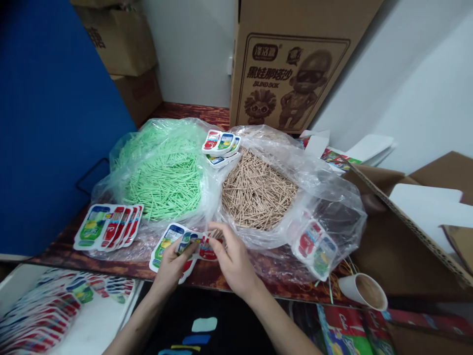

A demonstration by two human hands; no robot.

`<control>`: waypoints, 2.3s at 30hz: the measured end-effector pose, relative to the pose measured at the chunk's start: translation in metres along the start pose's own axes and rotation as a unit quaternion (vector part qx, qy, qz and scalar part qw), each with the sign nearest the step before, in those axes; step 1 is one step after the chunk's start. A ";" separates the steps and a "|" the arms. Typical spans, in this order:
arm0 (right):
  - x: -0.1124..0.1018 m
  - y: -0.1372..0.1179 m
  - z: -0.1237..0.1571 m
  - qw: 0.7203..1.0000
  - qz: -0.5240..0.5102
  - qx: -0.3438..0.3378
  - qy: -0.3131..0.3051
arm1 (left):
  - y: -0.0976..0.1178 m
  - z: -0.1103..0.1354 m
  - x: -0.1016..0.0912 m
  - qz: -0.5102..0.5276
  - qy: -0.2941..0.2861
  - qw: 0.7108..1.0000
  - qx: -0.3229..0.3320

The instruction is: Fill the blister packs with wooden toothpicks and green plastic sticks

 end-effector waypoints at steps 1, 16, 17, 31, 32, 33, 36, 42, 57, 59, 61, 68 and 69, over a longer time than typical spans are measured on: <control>0.003 -0.004 0.000 0.999 0.032 -0.022 -0.008 | 0.002 0.000 0.001 -0.009 -0.008 1.000 0.010; 0.013 -0.011 -0.004 0.990 0.114 -0.068 -0.050 | 0.001 -0.003 -0.010 0.009 0.012 1.000 0.001; 0.016 -0.011 -0.004 0.990 0.101 -0.070 -0.064 | 0.003 -0.005 -0.015 0.008 0.014 1.000 0.000; 0.060 0.058 0.023 0.979 -0.016 0.114 -0.168 | 0.118 -0.036 -0.265 -0.118 0.271 0.948 0.117; 0.065 0.054 0.023 0.977 -0.010 0.107 -0.183 | 0.122 -0.042 -0.271 -0.180 0.277 0.936 0.119; 0.070 0.051 0.024 0.975 -0.004 0.099 -0.196 | 0.125 -0.048 -0.275 -0.258 0.284 0.915 0.125; 0.077 0.042 0.023 0.972 0.017 0.084 -0.219 | 0.130 -0.055 -0.276 -0.474 0.315 0.805 0.166; 0.080 0.032 0.010 0.970 0.016 0.075 -0.230 | 0.128 -0.024 -0.250 -0.554 0.381 0.680 0.292; 0.086 0.024 -0.139 0.923 0.351 -0.150 -0.038 | 0.075 0.007 -0.147 -0.496 0.295 0.737 0.352; 0.093 0.027 -0.149 0.865 0.464 -0.183 -0.058 | 0.075 0.004 -0.148 -0.504 0.290 0.738 0.343; 0.097 0.033 -0.157 0.824 0.526 -0.199 -0.076 | 0.075 0.003 -0.151 -0.509 0.296 0.738 0.330; 0.097 0.044 -0.152 0.833 0.502 -0.211 -0.099 | 0.076 0.006 -0.154 -0.500 0.305 0.741 0.329; 0.095 0.046 -0.153 0.849 0.485 -0.189 -0.098 | 0.075 0.005 -0.154 -0.500 0.301 0.742 0.329</control>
Point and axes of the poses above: each hand's wrist, its own z-axis away from the middle knuckle, its own x-axis out of the palm, y = z × x, the point moved 10 cm from there along -z, towards the middle knuckle, and after that the axes turned 11 degrees about z, right-handed, at the moved point
